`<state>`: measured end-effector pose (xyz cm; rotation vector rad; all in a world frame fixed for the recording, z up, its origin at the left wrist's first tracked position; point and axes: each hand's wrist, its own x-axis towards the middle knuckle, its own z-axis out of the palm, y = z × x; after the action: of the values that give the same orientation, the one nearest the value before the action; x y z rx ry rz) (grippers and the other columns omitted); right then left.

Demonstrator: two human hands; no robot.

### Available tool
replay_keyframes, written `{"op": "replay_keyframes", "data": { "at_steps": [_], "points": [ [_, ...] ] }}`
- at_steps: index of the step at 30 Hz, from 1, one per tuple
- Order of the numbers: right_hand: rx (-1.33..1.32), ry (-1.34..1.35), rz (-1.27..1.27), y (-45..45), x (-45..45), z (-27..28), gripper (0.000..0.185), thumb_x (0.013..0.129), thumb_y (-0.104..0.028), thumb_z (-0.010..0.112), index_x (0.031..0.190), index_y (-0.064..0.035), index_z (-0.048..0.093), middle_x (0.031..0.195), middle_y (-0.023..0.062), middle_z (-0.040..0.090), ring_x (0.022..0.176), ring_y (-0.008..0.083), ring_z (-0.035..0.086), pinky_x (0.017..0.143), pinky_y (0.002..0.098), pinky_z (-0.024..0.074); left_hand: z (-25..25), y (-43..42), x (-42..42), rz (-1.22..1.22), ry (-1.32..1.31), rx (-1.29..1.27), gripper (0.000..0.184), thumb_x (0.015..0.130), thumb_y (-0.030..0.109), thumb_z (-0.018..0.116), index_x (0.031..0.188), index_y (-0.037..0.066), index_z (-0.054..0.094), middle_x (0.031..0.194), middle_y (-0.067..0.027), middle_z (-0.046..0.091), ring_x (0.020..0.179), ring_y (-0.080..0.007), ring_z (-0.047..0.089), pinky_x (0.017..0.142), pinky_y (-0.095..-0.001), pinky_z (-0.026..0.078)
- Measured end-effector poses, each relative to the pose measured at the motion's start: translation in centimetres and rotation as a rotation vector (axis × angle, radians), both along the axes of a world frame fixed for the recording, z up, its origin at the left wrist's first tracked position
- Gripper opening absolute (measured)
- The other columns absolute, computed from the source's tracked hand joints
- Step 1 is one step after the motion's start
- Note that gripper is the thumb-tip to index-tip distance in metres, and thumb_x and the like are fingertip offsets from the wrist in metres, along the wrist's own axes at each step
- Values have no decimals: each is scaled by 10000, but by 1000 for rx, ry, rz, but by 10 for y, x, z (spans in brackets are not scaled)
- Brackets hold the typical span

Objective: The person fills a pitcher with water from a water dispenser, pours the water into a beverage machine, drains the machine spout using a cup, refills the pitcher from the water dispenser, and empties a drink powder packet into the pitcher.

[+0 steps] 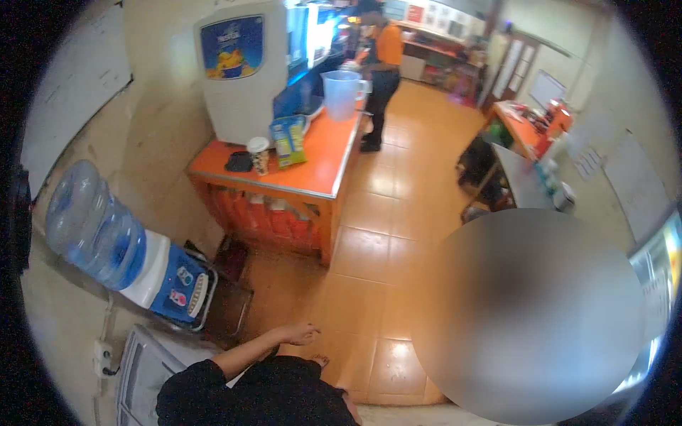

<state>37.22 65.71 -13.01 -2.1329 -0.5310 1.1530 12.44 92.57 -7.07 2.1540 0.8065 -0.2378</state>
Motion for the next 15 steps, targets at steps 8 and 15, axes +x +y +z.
{"op": "replay_keyframes", "data": {
  "at_steps": [8,15],
  "points": [
    [-85,161,165,96,58,-34,468,851,-496,555,1198,-184,519,973,170,627,901,331,601,785,524,466,-16,15,16,168,-126,-170,417,819,201,531,1222,94,549,1043,-212,616,987,-376,587,844,-445,470],
    [-228,285,247,147,161,-71,476,845,-515,556,1187,-186,521,960,162,628,882,323,605,774,523,472,31,87,89,361,268,-248,388,835,233,491,1154,49,614,1150,-206,607,1053,-353,589,890,-425,467]
  ]
}}
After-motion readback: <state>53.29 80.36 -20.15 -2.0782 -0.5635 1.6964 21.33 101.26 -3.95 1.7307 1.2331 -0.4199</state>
